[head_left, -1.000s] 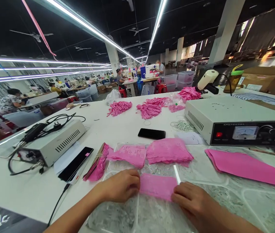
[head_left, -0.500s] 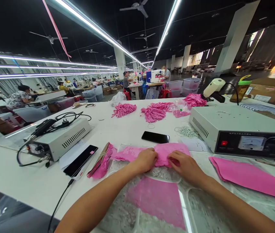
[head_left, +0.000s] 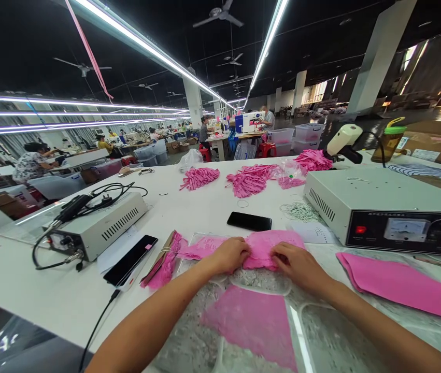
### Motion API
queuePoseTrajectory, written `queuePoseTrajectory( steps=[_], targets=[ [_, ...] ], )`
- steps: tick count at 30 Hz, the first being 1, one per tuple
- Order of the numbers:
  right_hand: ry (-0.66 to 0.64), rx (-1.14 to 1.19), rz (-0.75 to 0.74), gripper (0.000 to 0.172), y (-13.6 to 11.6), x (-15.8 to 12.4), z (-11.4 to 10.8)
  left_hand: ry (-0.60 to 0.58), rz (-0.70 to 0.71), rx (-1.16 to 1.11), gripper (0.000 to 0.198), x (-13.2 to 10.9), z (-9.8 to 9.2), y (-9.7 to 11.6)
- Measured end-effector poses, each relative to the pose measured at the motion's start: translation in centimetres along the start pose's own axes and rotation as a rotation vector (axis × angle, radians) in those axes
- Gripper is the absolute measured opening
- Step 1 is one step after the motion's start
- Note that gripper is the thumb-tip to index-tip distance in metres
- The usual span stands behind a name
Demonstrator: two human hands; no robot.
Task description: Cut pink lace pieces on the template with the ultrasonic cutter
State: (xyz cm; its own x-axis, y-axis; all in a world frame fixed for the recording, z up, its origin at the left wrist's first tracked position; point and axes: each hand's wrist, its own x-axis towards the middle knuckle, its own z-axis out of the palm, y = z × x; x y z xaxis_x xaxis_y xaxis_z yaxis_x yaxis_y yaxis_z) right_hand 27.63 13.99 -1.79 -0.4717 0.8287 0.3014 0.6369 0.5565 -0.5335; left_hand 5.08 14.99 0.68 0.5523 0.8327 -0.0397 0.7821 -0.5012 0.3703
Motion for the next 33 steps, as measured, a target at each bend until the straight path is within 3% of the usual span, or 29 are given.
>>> queuePoseTrajectory(
  steps=[10,14,18,23,27,33],
  targets=[
    [-0.033,0.1,0.031,0.019,1.3,0.3,0.2,-0.106,-0.041,-0.078,0.03,0.2,-0.8,-0.5],
    [-0.065,0.147,0.072,0.025,1.9,0.5,0.2,-0.097,-0.067,-0.037,0.03,0.2,-1.1,-0.2],
    [-0.071,0.181,0.094,0.026,2.2,0.9,0.2,0.035,-0.104,0.074,0.03,0.4,-1.0,1.8],
    [-0.044,0.179,0.086,0.024,2.2,1.1,0.0,0.237,-0.136,0.233,0.032,1.6,1.2,4.7],
    [-0.002,0.132,0.08,0.024,2.3,0.9,-0.6,0.322,-0.115,0.305,0.029,2.2,1.7,4.4],
    [0.097,0.027,0.091,0.024,0.0,0.8,-1.1,0.433,-0.018,0.3,0.025,2.3,0.1,3.7]
  ],
)
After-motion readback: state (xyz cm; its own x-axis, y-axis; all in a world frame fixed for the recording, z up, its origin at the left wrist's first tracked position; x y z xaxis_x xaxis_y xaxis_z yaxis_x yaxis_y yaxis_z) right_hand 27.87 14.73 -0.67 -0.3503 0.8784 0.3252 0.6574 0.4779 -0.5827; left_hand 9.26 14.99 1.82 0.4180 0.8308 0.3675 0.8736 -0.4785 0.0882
